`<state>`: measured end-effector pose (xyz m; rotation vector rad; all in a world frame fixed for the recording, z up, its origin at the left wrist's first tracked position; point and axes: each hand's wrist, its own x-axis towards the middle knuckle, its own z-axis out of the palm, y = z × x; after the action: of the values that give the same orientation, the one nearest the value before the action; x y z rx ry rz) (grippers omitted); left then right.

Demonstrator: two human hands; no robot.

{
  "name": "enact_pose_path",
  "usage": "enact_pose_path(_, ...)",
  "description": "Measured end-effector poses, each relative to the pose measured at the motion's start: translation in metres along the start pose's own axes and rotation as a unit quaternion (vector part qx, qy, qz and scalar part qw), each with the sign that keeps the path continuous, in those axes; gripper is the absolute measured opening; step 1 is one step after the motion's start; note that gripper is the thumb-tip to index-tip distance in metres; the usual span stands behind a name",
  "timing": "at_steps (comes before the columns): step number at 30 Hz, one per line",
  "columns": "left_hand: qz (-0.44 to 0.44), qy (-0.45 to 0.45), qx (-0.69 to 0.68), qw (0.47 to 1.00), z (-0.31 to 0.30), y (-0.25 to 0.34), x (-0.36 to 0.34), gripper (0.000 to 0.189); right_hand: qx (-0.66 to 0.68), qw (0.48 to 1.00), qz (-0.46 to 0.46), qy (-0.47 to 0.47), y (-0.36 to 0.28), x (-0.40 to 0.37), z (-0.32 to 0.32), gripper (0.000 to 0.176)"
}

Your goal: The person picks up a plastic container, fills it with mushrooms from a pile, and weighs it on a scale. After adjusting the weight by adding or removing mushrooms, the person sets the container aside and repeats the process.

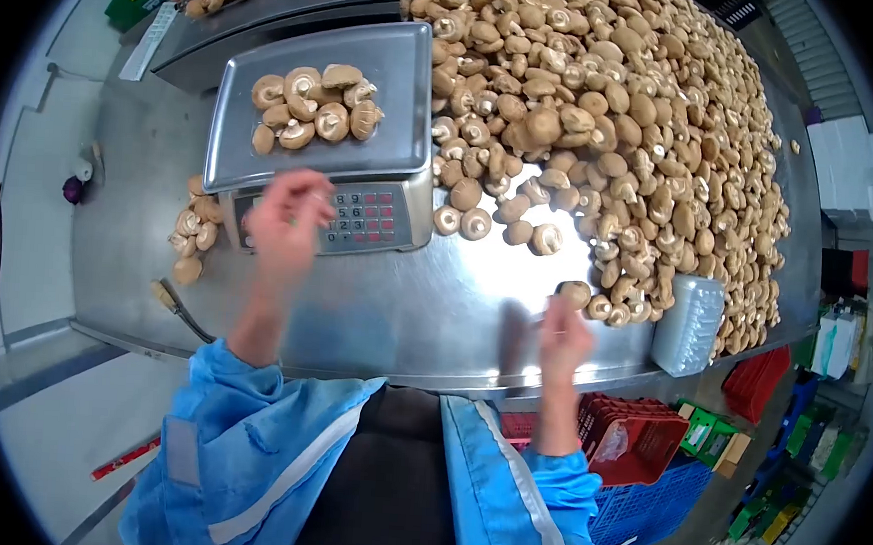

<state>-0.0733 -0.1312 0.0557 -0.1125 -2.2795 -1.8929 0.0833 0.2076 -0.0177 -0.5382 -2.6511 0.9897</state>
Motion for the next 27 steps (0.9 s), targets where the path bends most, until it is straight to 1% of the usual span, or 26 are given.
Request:
enact_pose_path(1, -0.001, -0.048, 0.002, 0.999, 0.014, -0.001, -0.017, 0.014, 0.041, 0.996, 0.051, 0.056, -0.007, 0.015, -0.036, 0.01)
enact_pose_path(2, -0.005, -0.081, 0.022, 0.996, 0.029, -0.008, -0.035, 0.014, 0.048, 0.992, 0.027, 0.116, 0.011, 0.029, -0.065, 0.014)
enact_pose_path(4, -0.019, -0.147, 0.034, 0.988, 0.057, -0.021, -0.073, 0.014, -0.071, 0.978, 0.037, 0.192, 0.065, 0.043, -0.116, 0.031)
enact_pose_path(5, -0.031, -0.182, 0.027, 0.983, 0.07, -0.02, -0.09, 0.014, -0.169, 0.97, 0.027, 0.173, 0.086, 0.045, -0.134, 0.042)
enact_pose_path(6, -0.02, -0.214, 0.025, 0.976, 0.081, -0.014, -0.102, 0.012, -0.266, 0.952, 0.018, 0.151, 0.108, 0.047, -0.15, 0.053)
enact_pose_path(7, -0.008, -0.247, 0.024, 0.969, 0.091, -0.009, -0.112, 0.011, -0.26, 0.958, 0.074, 0.098, 0.142, 0.046, -0.16, 0.069)
enact_pose_path(8, 0.003, -0.282, 0.024, 0.959, 0.097, -0.005, -0.119, 0.009, -0.29, 0.952, 0.056, 0.086, 0.155, 0.043, -0.163, 0.071)
enact_pose_path(10, 0.034, -0.325, 0.029, 0.945, 0.105, -0.001, -0.123, 0.009, -0.348, 0.935, 0.023, 0.06, 0.172, 0.041, -0.169, 0.074)
enact_pose_path(11, 0.052, -0.345, 0.031, 0.937, 0.11, 0.001, -0.124, 0.008, -0.325, 0.943, 0.043, 0.054, 0.178, 0.046, -0.175, 0.077)
enact_pose_path(14, 0.044, -0.373, 0.06, 0.925, 0.114, -0.001, -0.121, 0.011, -0.178, 0.966, 0.185, -0.002, 0.14, 0.068, -0.2, 0.077)
enact_pose_path(16, 0.026, -0.355, 0.057, 0.933, 0.117, -0.008, -0.123, 0.01, -0.224, 0.963, 0.144, -0.03, 0.148, 0.073, -0.206, 0.083)
enact_pose_path(17, 0.018, -0.347, 0.055, 0.936, 0.119, -0.01, -0.124, 0.01, -0.243, 0.957, 0.154, -0.025, 0.153, 0.075, -0.206, 0.087)
enact_pose_path(18, 0.005, -0.346, 0.051, 0.937, 0.12, -0.01, -0.123, 0.01, -0.262, 0.951, 0.165, -0.02, 0.16, 0.077, -0.204, 0.092)
enact_pose_path(20, -0.023, -0.347, 0.045, 0.937, 0.12, -0.011, -0.124, 0.009, -0.251, 0.961, 0.116, 0.025, 0.182, 0.08, -0.204, 0.1)
enact_pose_path(22, -0.037, -0.349, 0.033, 0.936, 0.119, -0.015, -0.125, 0.009, -0.2, 0.968, 0.15, 0.014, 0.157, 0.085, -0.21, 0.101)
enact_pose_path(25, -0.058, -0.352, 0.024, 0.934, 0.124, -0.012, -0.122, 0.008, -0.245, 0.955, 0.168, 0.024, 0.153, 0.088, -0.206, 0.101)
enact_pose_path(27, -0.074, -0.357, 0.019, 0.931, 0.127, -0.011, -0.122, 0.008, -0.257, 0.95, 0.174, 0.04, 0.137, 0.087, -0.202, 0.099)
